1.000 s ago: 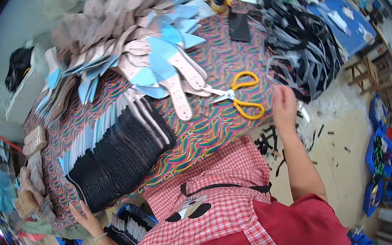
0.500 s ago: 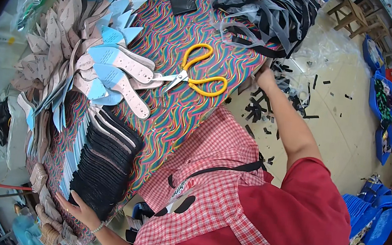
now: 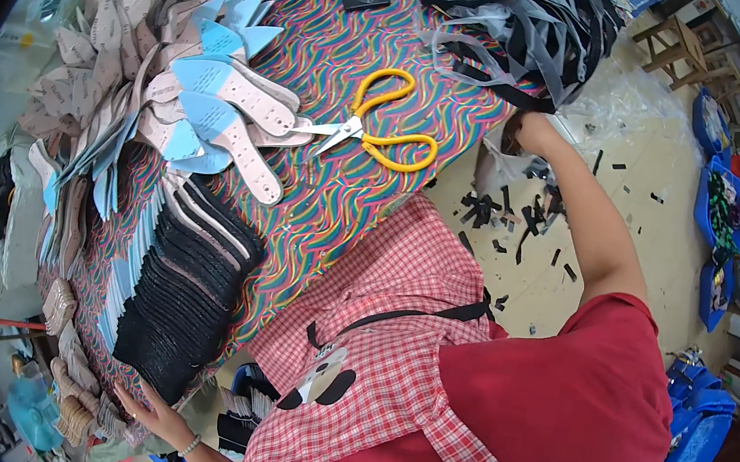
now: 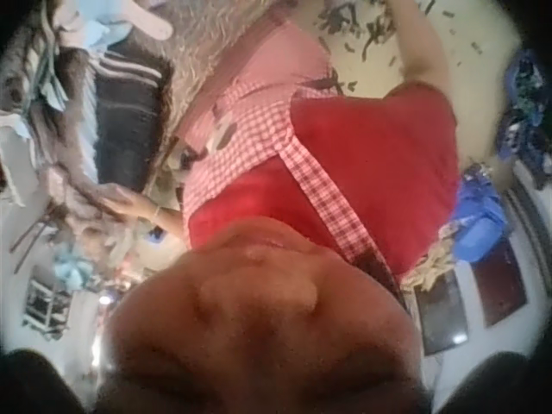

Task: The person attaches black elastic straps to light blue and white shoe insoles using yellow-handled scissors to trim excess material. The person then stacks the finished insoles and secures the stack with a white rubber band.

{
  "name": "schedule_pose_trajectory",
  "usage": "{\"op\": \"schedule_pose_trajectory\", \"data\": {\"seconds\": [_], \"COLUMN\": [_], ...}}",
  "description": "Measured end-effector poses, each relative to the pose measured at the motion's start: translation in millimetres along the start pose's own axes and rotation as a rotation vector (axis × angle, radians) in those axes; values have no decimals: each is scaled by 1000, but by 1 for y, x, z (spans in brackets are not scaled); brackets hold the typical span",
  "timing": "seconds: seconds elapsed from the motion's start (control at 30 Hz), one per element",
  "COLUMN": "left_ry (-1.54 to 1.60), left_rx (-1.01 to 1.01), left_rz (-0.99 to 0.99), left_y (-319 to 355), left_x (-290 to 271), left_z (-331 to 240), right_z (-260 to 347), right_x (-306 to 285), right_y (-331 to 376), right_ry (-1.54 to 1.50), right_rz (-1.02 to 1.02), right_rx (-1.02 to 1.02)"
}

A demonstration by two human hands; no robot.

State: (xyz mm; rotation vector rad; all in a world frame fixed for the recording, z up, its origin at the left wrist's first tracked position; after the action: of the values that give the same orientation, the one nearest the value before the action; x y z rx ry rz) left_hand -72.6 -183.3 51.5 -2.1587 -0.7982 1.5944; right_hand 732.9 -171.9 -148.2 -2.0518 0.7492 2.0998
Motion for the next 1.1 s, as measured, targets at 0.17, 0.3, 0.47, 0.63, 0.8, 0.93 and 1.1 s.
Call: {"op": "schedule_pose_trajectory", "data": {"seconds": [0.17,0.3,0.47,0.63,0.8,0.93,1.1], "left_ry": [80,91,73,56,94,63,90], "left_rx": [-100,0,101,-37,-53,33,-77], "left_rz": [25,45,47,70,26,22,-44], "left_y": [-5,-17,-14,9,12,6,22], "left_x": [13,27,21,11,11,12,-5], "left_z": [7,-21,-17,13,14,1,5], "right_z": [2,6,18,25,78,152,219], "right_x": [-29,-20,-31,-72,-166,-226,-225], "right_y": [50,59,67,86,69,16,-83], "right_ry": [-1304,-1533,-1711,-1811,-1767,-1571,-1037], "right_rz": [-237,-262,-245,-204,-163,-252,-412], "right_rx": [358,392,378,229,-108,-341,-493]}}
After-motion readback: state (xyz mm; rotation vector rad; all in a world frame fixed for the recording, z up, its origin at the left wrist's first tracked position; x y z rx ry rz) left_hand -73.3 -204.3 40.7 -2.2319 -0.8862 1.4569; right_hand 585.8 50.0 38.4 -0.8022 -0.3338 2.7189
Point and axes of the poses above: each hand's wrist, its own y-axis away from the middle knuckle, its own x-axis out of the palm, z = x × y, the point moved 3 cm from there along -y, towards the middle knuckle, and after that the axes turned 12 degrees about -z, right-handed, at the moved point
